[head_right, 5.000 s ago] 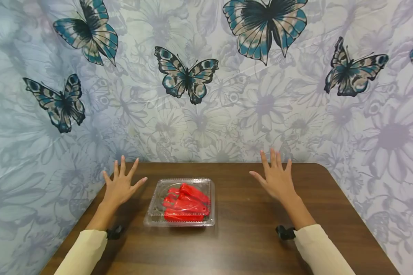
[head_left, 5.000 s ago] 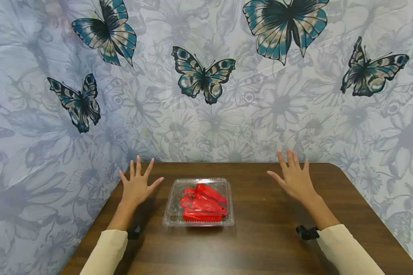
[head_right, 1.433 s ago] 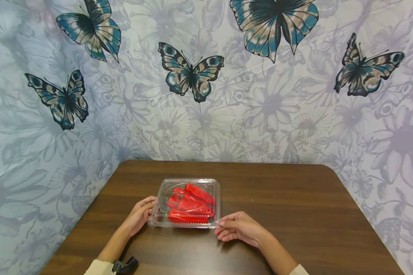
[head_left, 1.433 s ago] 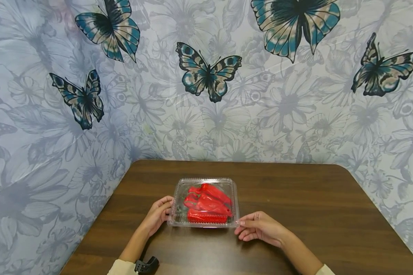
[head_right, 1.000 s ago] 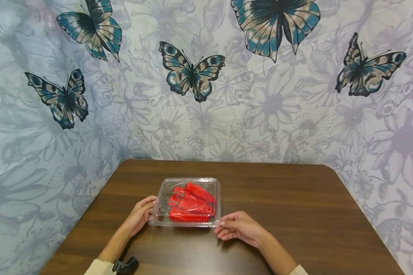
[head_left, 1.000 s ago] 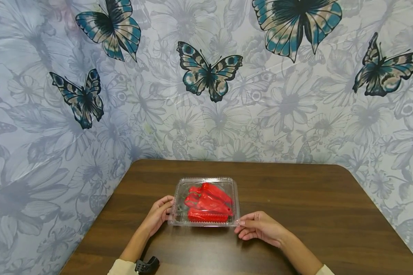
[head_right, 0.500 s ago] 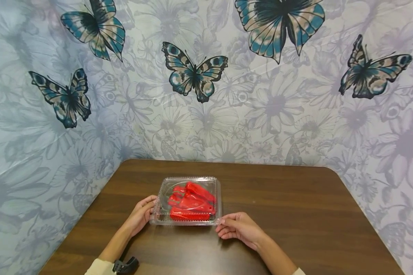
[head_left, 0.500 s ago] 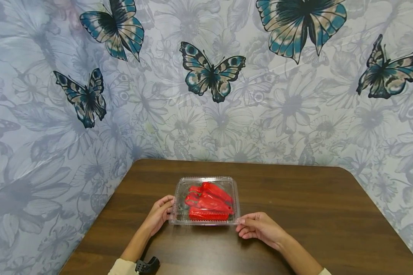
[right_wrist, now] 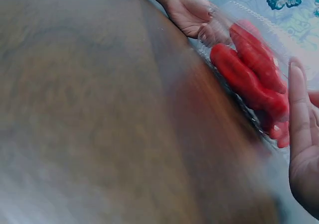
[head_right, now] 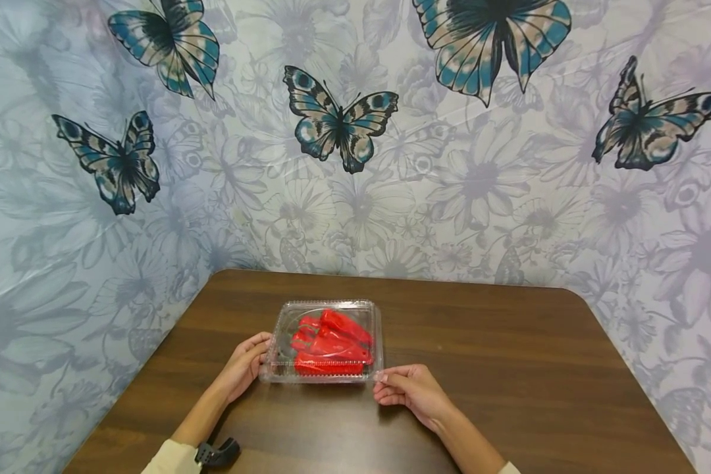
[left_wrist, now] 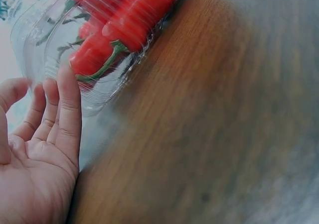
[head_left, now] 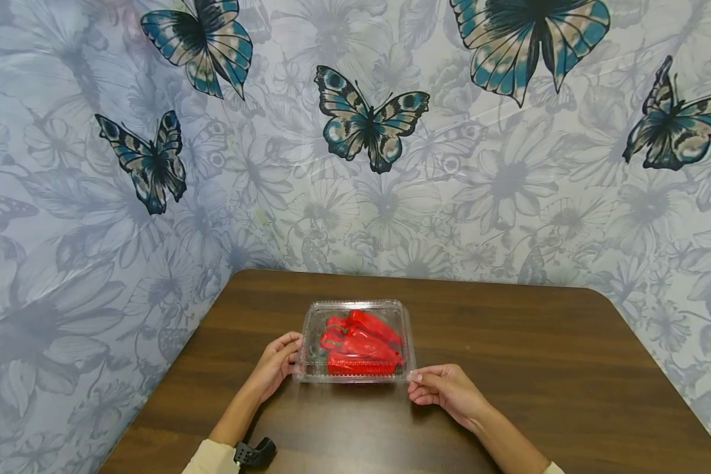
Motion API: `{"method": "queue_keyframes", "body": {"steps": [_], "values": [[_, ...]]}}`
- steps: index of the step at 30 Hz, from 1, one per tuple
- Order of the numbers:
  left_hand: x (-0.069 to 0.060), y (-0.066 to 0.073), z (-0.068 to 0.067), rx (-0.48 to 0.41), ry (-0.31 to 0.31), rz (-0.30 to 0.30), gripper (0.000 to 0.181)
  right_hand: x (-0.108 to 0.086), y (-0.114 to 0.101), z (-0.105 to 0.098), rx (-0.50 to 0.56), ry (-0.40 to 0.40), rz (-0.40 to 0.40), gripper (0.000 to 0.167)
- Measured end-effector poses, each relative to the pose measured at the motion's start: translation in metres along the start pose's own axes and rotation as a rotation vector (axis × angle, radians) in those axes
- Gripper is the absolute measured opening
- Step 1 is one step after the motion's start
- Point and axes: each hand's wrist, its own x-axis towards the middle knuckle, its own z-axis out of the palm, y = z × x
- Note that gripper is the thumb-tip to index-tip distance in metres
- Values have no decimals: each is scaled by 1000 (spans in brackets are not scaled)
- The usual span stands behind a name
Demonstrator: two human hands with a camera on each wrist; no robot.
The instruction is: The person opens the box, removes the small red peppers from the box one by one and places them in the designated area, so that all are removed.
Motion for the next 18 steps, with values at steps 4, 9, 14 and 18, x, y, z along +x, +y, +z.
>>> {"method": "queue_keyframes", "body": {"steps": [4, 9, 14, 18], "values": [[0, -1, -1, 7, 3, -14, 9, 1, 4, -2, 25, 16, -46, 22], [-1, 0, -2, 14, 14, -20, 8, 2, 6, -4, 3, 3, -24, 23], [0, 0, -2, 11, 20, -7, 9, 3, 2, -2, -130, 38, 21, 30], [0, -1, -2, 4, 16, -10, 9, 3, -2, 1, -257, 106, 25, 33]]}}
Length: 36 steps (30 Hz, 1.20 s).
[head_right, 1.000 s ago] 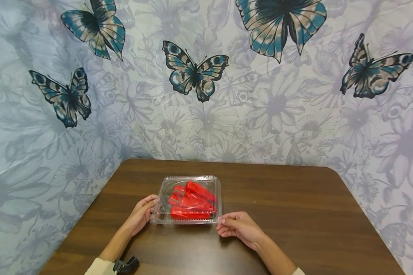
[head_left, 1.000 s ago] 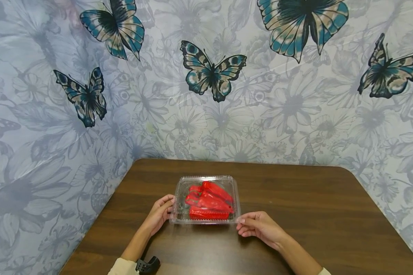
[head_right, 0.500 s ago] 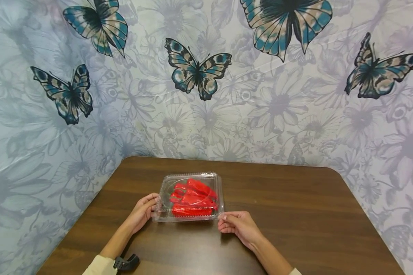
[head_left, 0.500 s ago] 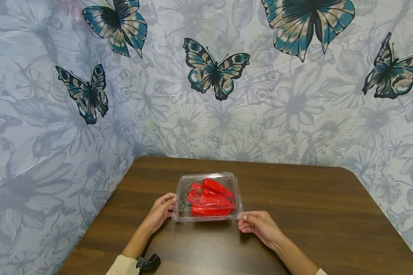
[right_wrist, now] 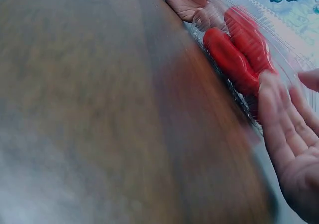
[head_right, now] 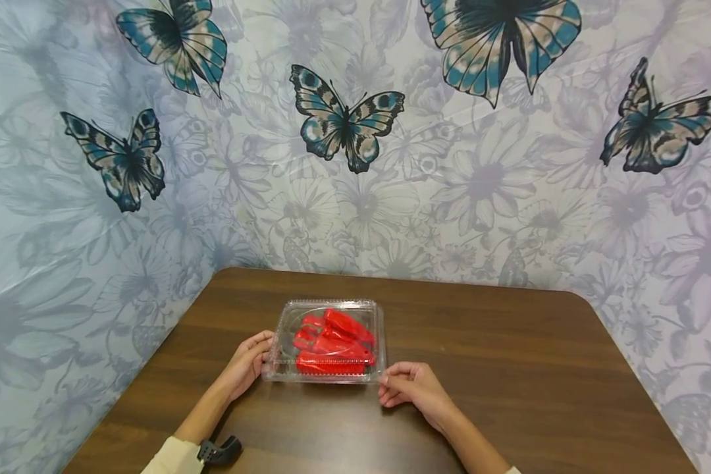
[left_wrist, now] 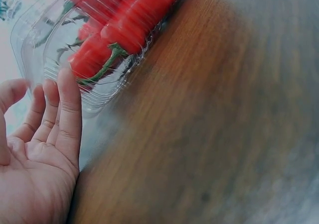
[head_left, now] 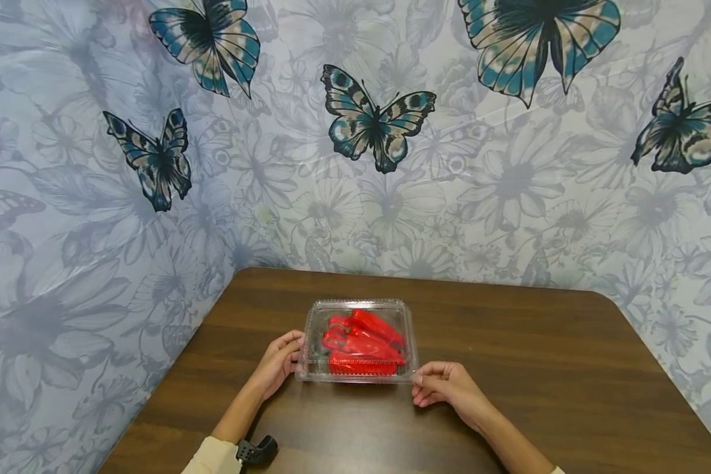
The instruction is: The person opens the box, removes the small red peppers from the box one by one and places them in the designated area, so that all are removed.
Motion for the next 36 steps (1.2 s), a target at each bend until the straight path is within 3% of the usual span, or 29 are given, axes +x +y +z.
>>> {"method": "queue_keyframes", "body": {"steps": [4, 8, 11, 16, 22, 27, 36], "values": [[1, 1, 0, 2, -1, -6, 9, 0, -4, 3, -116, 109, -72, 38], [1, 2, 1, 6, 12, -3, 8, 2, -5, 4, -260, 222, -173, 66], [1, 1, 1, 5, 9, 3, 9, 2, -6, 5, -357, 271, -244, 76], [-1, 0, 0, -5, -25, 5, 11, -3, -3, 7, -419, 254, -343, 65], [-1, 1, 1, -4, 0, -8, 10, -4, -2, 9, -457, 255, -355, 44], [0, 1, 1, -8, 2, -8, 11, -4, -4, 11, -486, 283, -369, 41], [0, 2, 0, -60, -44, 22, 24, -4, -6, 15, -647, 348, -503, 38]]}}
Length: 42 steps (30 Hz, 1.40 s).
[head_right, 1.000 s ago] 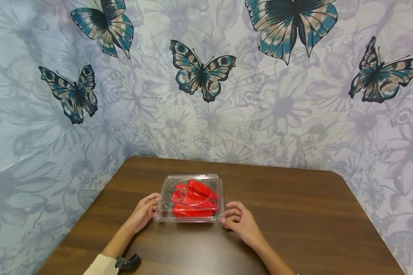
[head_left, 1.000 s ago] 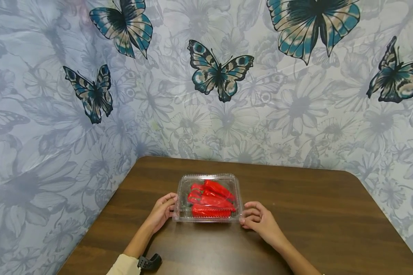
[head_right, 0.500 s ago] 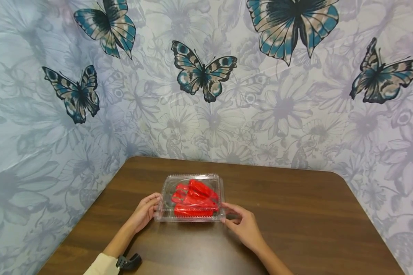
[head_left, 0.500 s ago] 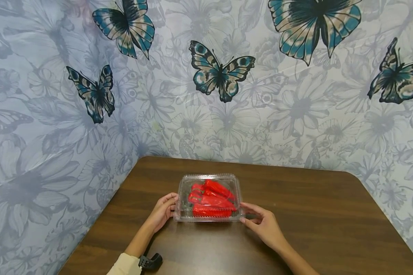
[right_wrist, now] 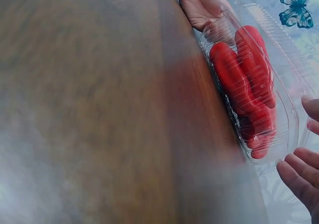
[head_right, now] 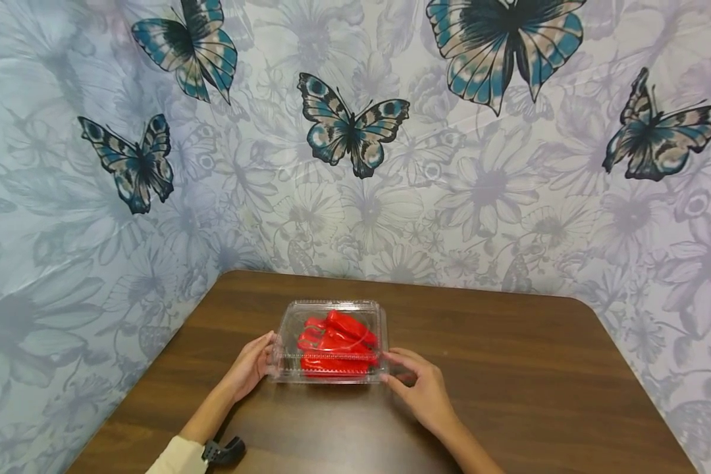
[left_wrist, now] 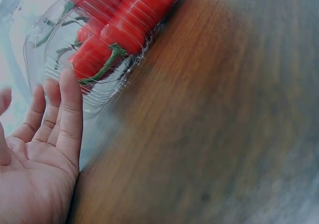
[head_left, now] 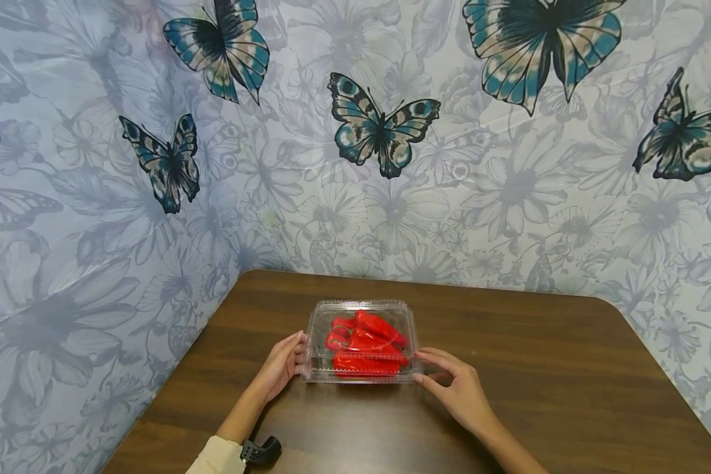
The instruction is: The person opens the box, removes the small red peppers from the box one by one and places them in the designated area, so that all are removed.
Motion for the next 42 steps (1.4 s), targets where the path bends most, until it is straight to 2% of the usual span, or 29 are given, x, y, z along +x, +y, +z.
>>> {"method": "queue_keyframes", "body": {"steps": [8, 13, 17, 22, 27, 31, 42], "values": [[-2, -2, 1, -4, -5, -2, 18, 0, -9, -2, -140, 29, -55, 37], [-3, -2, 1, -11, -23, 21, 17, 2, -11, -3, -197, 59, -88, 39], [-3, -1, 0, 9, -43, 23, 16, 5, -14, -3, -188, 83, -154, 39], [0, 1, 1, 47, -34, 24, 11, 12, -18, -4, -183, 109, -231, 38], [-3, -1, 2, 41, -27, 0, 10, 19, -23, -6, -177, 133, -276, 40], [-3, -3, 2, 34, -31, 6, 10, 25, -25, -9, -172, 159, -301, 40], [-2, -4, 3, 44, 32, -10, 10, 44, -29, -17, -162, 181, -389, 43]]}}
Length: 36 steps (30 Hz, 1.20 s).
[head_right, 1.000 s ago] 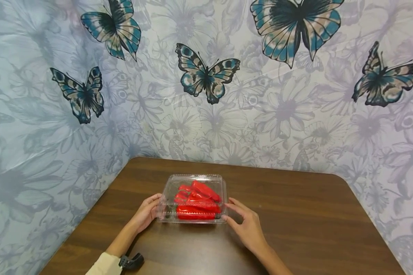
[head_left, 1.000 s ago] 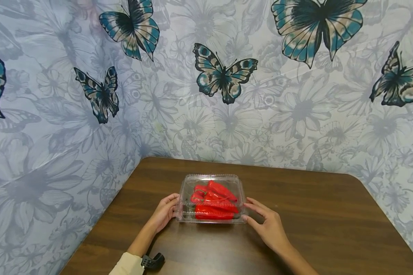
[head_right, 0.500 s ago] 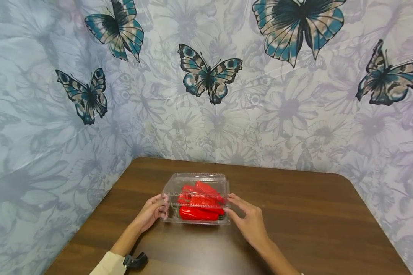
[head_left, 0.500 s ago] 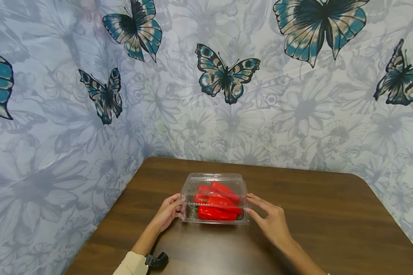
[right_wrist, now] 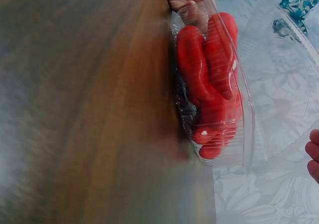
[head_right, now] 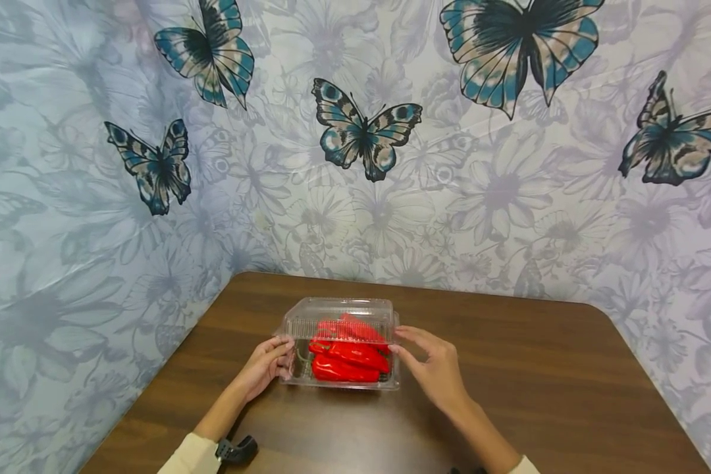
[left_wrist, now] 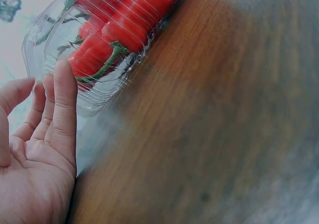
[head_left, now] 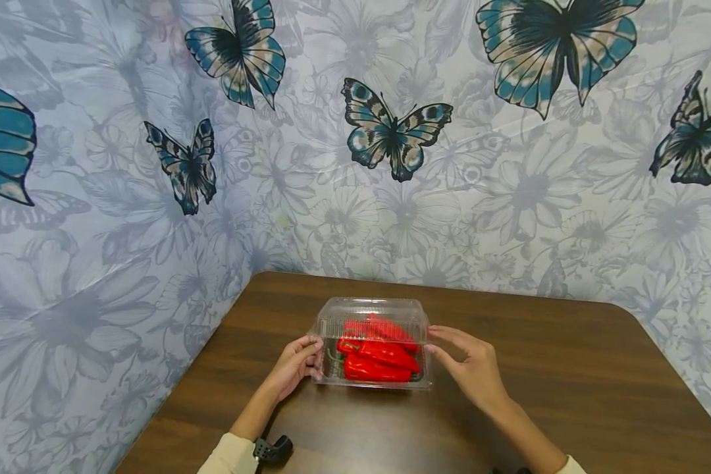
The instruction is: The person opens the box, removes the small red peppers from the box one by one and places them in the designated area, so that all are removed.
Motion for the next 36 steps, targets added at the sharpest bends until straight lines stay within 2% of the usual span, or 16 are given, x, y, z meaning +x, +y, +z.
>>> {"method": "queue_keyframes", "body": {"steps": [3, 10, 21, 29, 36], "values": [[-1, 1, 1, -3, 11, -3, 10, 5, 1, -1, 24, 2, 9, 39], [0, 1, 2, 2, -14, 5, 9, 11, 10, -2, 67, -2, 34, 40], [1, 0, 0, 0, -35, 17, 10, 18, 20, 1, 120, 6, 132, 34], [1, 0, 1, 11, -38, 16, 10, 22, 26, 5, 217, 29, 208, 31], [1, 1, 1, 11, -33, 15, 9, 24, 37, 10, 241, 52, 202, 30]]}}
